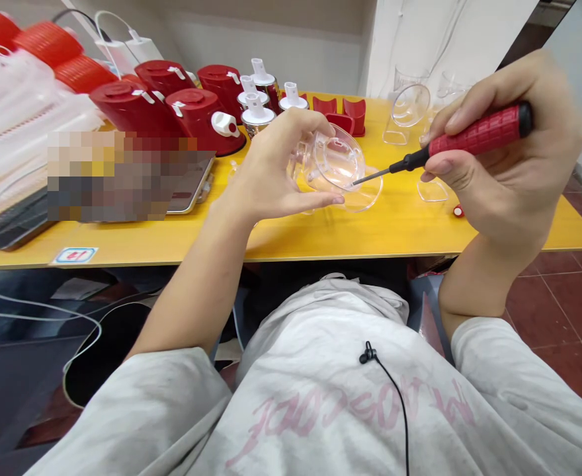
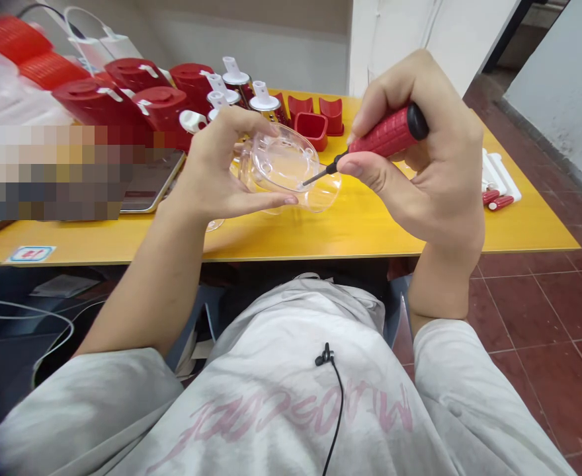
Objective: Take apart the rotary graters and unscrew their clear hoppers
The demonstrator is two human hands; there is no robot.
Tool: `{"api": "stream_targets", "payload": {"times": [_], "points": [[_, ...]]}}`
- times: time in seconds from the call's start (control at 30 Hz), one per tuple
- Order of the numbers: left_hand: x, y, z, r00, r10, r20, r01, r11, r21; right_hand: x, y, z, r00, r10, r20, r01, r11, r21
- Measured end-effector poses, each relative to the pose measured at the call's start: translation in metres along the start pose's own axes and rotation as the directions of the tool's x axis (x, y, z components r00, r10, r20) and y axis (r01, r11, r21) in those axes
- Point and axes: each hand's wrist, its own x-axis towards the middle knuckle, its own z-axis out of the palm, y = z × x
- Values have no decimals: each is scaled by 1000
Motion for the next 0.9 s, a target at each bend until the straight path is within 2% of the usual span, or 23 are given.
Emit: {"api": "stream_targets", "payload": {"times": [0.07, 0.1, 0.13, 0.2, 0.27, 0.37, 0.43, 0.53, 0.67, 0.9], "points": [[0, 2, -2, 1000, 20, 11, -20, 1000, -24, 5, -2, -2, 977, -51, -205, 58, 998, 30], [0, 4, -3, 1000, 29, 8, -29, 999, -32, 8, -4, -4, 960, -80, -267, 94, 995, 41], [0, 4, -5, 999, 34, -8, -34, 999, -38, 11, -7, -5, 955, -104, -279, 122, 991, 51], [-1, 5, -9, 998, 35, -59, -38, 998, -55, 17, -12, -7, 971, -99, -217, 119, 990, 80], [-2, 3, -12, 996, 24, -85, -31, 996, -80, 21, -16, -10, 993, -24, -117, 36, 994, 100], [-3, 0, -17, 999, 11, -45, -15, 996, -84, 25, -14, -15, 995, 95, -20, -94, 994, 60], [-4, -3, -19, 1000, 6, -28, -9, 997, -82, 29, -9, -18, 992, 125, 31, -125, 992, 5], [-5, -11, -18, 1000, 7, 9, -7, 996, -92, 39, 2, -19, 976, 151, 156, -140, 987, -80], [-4, -25, -13, 999, 15, 52, -11, 997, -79, 57, 16, -12, 923, 190, 336, -160, 981, -113], [-6, -45, -12, 996, 5, 88, 1, 998, -70, 72, 25, 2, 895, 170, 413, -116, 981, -153]]}}
